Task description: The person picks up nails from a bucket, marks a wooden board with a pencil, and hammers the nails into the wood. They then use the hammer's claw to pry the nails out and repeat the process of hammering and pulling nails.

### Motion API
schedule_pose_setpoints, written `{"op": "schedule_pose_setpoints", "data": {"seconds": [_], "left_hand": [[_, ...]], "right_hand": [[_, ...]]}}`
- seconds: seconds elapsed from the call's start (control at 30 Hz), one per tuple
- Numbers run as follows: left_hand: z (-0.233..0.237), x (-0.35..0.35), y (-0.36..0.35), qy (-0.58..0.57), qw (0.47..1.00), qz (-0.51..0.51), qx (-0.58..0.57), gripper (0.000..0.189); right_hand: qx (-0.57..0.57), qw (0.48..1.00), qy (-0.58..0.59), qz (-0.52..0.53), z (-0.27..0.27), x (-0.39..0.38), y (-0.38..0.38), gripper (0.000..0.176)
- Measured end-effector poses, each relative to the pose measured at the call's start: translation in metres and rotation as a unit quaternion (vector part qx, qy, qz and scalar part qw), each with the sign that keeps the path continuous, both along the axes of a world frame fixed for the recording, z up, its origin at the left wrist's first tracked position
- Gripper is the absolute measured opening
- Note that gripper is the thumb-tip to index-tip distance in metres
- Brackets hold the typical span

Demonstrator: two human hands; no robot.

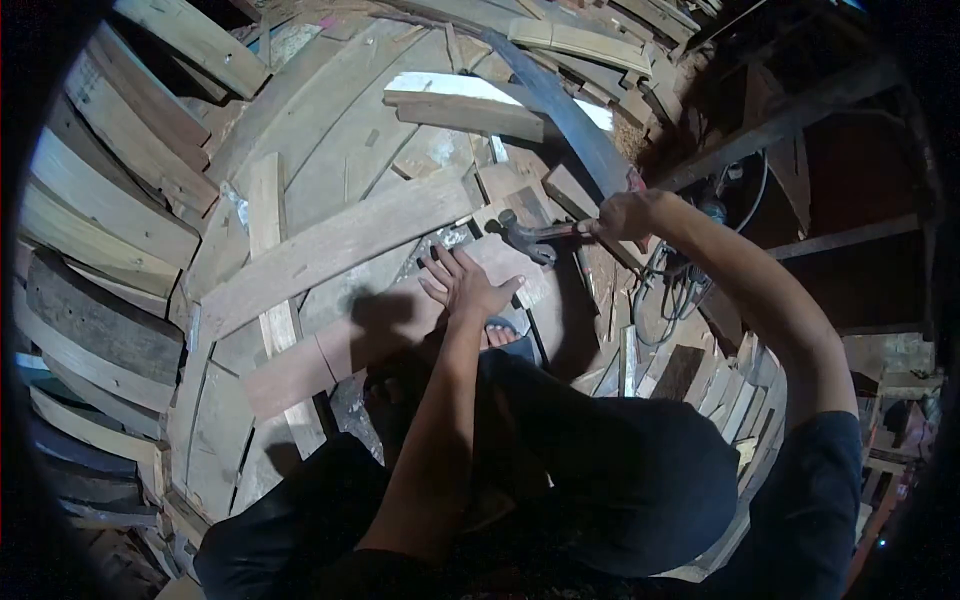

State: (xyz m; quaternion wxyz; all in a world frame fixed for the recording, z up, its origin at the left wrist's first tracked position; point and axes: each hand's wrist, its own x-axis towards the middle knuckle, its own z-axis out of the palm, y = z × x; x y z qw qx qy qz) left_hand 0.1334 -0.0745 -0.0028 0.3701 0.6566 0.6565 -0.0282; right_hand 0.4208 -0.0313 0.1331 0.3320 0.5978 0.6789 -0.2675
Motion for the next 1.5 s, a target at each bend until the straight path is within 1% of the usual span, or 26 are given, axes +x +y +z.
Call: {"op": "schedule_pose_setpoints", "data": {"seconds": [0.07, 0.1, 0.17, 0.23, 0.3, 0.4, 0.43, 0.47, 0.57, 0.63, 0.67, 0.73, 0.87, 0.9, 0.93, 0.97, 1.03, 1.07, 1.17, 1.27, 1.3, 1.33, 1.4, 1.43, 1.47, 1.5], "left_hand": [[-0.009, 0.0, -0.001, -0.001, 1.0, 0.0, 0.017, 0.144], [-0.01, -0.002, 0.003, 0.004, 1.0, -0.019, -0.012, 0.155], [-0.008, -0.003, 0.001, 0.003, 1.0, -0.015, -0.008, 0.153], [0.0, -0.003, 0.001, -0.002, 1.0, -0.006, -0.004, 0.15], [-0.002, -0.004, -0.008, -0.011, 0.999, 0.01, 0.032, 0.144], [0.0, -0.001, -0.011, -0.03, 0.998, 0.021, 0.046, 0.14], [0.0, -0.002, -0.004, -0.034, 0.998, 0.028, 0.051, 0.139], [-0.002, -0.005, -0.004, -0.036, 0.997, 0.031, 0.056, 0.139], [-0.005, -0.002, -0.002, -0.032, 0.997, 0.035, 0.067, 0.138], [-0.004, -0.003, -0.001, -0.044, 0.996, 0.048, 0.061, 0.136], [-0.002, -0.003, 0.002, -0.053, 0.996, 0.053, 0.056, 0.135], [-0.002, -0.004, 0.0, -0.051, 0.995, 0.052, 0.065, 0.134], [-0.001, -0.001, 0.004, -0.031, 0.996, 0.053, 0.058, 0.136], [0.006, -0.003, 0.005, -0.033, 0.997, 0.035, 0.054, 0.138], [-0.018, -0.002, -0.002, -0.053, 0.991, 0.044, 0.111, 0.138], [-0.013, 0.0, 0.006, -0.044, 0.993, 0.042, 0.1, 0.137], [-0.004, -0.003, 0.001, -0.027, 0.998, 0.029, 0.048, 0.137], [-0.001, -0.001, 0.003, -0.022, 0.998, 0.029, 0.054, 0.137], [-0.017, -0.002, -0.004, -0.017, 0.993, 0.032, 0.109, 0.136], [0.004, -0.004, -0.001, 0.006, 0.995, 0.026, 0.101, 0.129], [0.021, -0.012, 0.006, -0.022, 0.998, 0.009, 0.06, 0.13], [0.019, -0.019, 0.008, -0.008, 0.992, -0.009, 0.124, 0.126], [-0.007, -0.042, 0.022, -0.034, 0.974, -0.077, 0.212, 0.117], [0.007, -0.053, 0.032, -0.029, 0.976, -0.093, 0.196, 0.108], [0.011, -0.063, 0.045, -0.031, 0.983, -0.116, 0.137, 0.107], [0.014, -0.073, 0.058, -0.034, 0.987, -0.134, 0.08, 0.106]], "right_hand": [[0.003, 1.0, -0.009, 0.02, 0.005, -0.004, 0.002, 0.083], [0.053, 0.993, 0.027, 0.105, -0.018, 0.021, 0.003, 0.082], [0.059, 0.989, 0.046, 0.124, -0.032, 0.033, -0.002, 0.075], [-0.012, 1.0, 0.004, -0.01, 0.002, 0.002, 0.001, 0.065], [0.008, 0.986, 0.061, 0.154, -0.061, 0.058, -0.007, 0.046], [0.091, 0.957, 0.126, 0.246, -0.075, 0.083, -0.021, 0.041], [0.112, 0.942, 0.105, 0.299, -0.062, 0.072, -0.02, 0.04], [0.098, 0.944, 0.098, 0.301, -0.051, 0.061, -0.017, 0.043], [-0.02, 0.987, 0.03, 0.153, -0.007, 0.004, 0.004, 0.055], [-0.054, 0.991, 0.014, 0.122, 0.011, -0.017, 0.014, 0.074], [-0.087, 0.996, -0.036, -0.008, 0.016, -0.03, 0.019, 0.07], [-0.107, 0.985, 0.033, 0.128, 0.017, -0.03, 0.021, 0.069], [-0.161, 0.984, -0.072, -0.027, 0.054, -0.081, 0.035, 0.068], [-0.133, 0.991, -0.026, -0.006, 0.048, -0.063, 0.019, 0.066], [-0.083, 0.996, -0.008, 0.018, 0.027, -0.04, 0.01, 0.062], [-0.031, 0.999, 0.008, 0.043, 0.006, -0.017, 0.001, 0.059], [-0.001, 0.989, 0.052, 0.141, 0.023, -0.016, -0.022, 0.058], [0.037, 0.997, 0.066, 0.023, 0.032, -0.012, -0.027, 0.057], [0.064, 0.993, 0.101, 0.0, 0.052, 0.007, -0.038, 0.054], [0.018, 0.983, 0.161, -0.087, 0.091, 0.03, -0.043, 0.05], [0.013, 0.959, 0.219, -0.18, 0.12, 0.019, -0.049, 0.048], [0.084, 0.939, 0.306, -0.136, 0.103, 0.046, -0.063, 0.045], [0.109, 0.87, 0.41, -0.253, 0.076, 0.069, -0.081, 0.037], [0.171, 0.849, 0.418, -0.276, 0.058, 0.075, -0.094, 0.035], [0.232, 0.824, 0.424, -0.297, 0.043, 0.076, -0.109, 0.033], [0.262, 0.753, 0.5, -0.34, 0.033, 0.068, -0.12, 0.033]]}}
